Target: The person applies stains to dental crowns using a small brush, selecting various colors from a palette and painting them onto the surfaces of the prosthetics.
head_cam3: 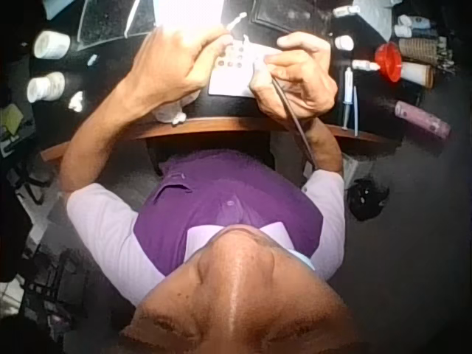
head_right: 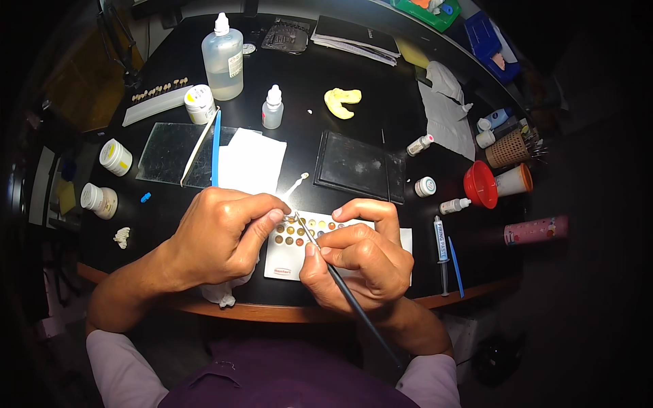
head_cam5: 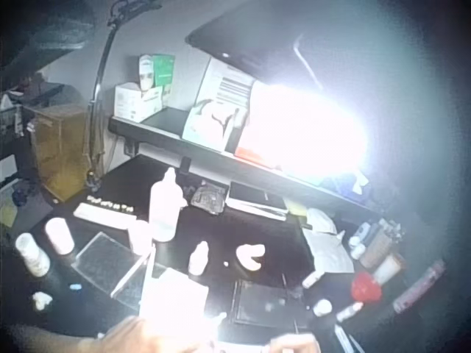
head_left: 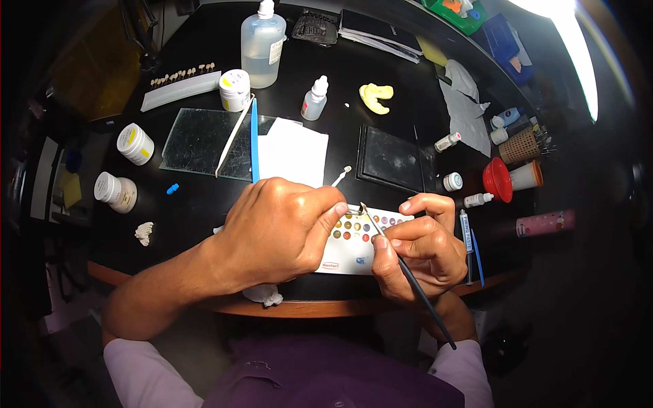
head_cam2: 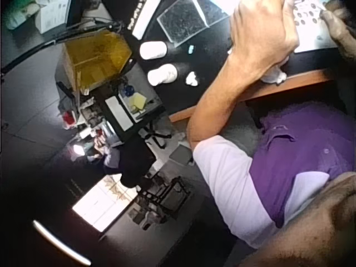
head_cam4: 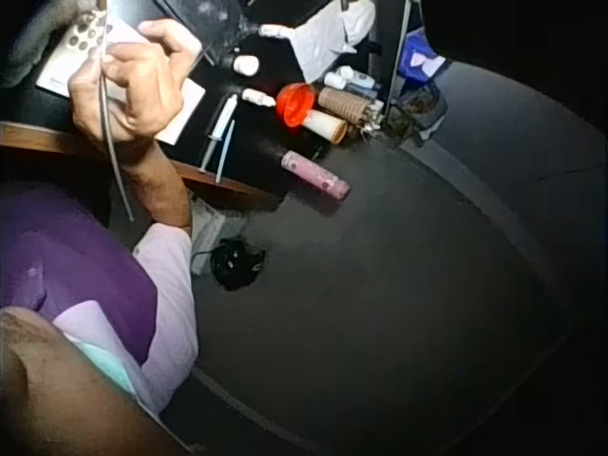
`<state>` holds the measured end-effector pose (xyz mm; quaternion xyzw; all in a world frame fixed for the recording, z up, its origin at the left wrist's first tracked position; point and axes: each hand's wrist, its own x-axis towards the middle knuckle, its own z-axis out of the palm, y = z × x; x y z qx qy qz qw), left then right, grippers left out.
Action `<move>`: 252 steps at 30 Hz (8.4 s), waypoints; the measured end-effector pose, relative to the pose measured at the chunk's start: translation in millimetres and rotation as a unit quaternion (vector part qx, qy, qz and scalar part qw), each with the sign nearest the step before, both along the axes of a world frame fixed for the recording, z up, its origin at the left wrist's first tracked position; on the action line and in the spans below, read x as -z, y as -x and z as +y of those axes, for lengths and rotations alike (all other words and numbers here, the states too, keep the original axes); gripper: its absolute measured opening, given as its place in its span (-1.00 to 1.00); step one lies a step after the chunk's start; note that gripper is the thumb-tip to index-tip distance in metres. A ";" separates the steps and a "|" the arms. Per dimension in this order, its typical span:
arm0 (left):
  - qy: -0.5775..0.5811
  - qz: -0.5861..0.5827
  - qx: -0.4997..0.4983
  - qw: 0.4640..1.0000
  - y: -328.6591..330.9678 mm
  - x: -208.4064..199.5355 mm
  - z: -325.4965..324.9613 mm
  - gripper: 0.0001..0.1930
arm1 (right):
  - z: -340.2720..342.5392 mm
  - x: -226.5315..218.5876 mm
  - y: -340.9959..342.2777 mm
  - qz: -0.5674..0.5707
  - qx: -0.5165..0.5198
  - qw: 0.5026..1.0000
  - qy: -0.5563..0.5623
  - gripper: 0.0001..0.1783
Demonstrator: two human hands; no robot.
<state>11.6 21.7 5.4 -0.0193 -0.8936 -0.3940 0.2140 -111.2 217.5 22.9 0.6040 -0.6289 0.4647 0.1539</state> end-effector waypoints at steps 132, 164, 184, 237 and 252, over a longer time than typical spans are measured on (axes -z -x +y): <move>-0.163 -0.125 0.112 0.972 1.7 -4.2 -4.3 -0.71 | -4.2 20.0 -21.6 -0.116 -0.044 0.989 0.075 -0.74; -0.175 -0.119 0.108 0.971 0.3 -7.0 -3.2 -0.69 | -6.4 24.7 -25.6 -0.084 -0.023 0.993 0.079 -0.72; -0.309 -0.166 0.115 0.929 4.6 0.1 -3.1 -0.58 | -6.6 22.9 -23.9 -0.039 0.007 0.998 0.055 -0.71; -0.111 0.007 0.206 0.972 10.1 -5.3 -16.3 -0.81 | 18.8 -0.5 -4.8 -0.265 -0.171 0.949 0.023 -0.74; -0.116 0.021 0.207 0.971 10.5 -1.4 -16.4 -0.80 | 16.6 -4.3 -5.3 -0.261 -0.167 0.951 0.010 -0.72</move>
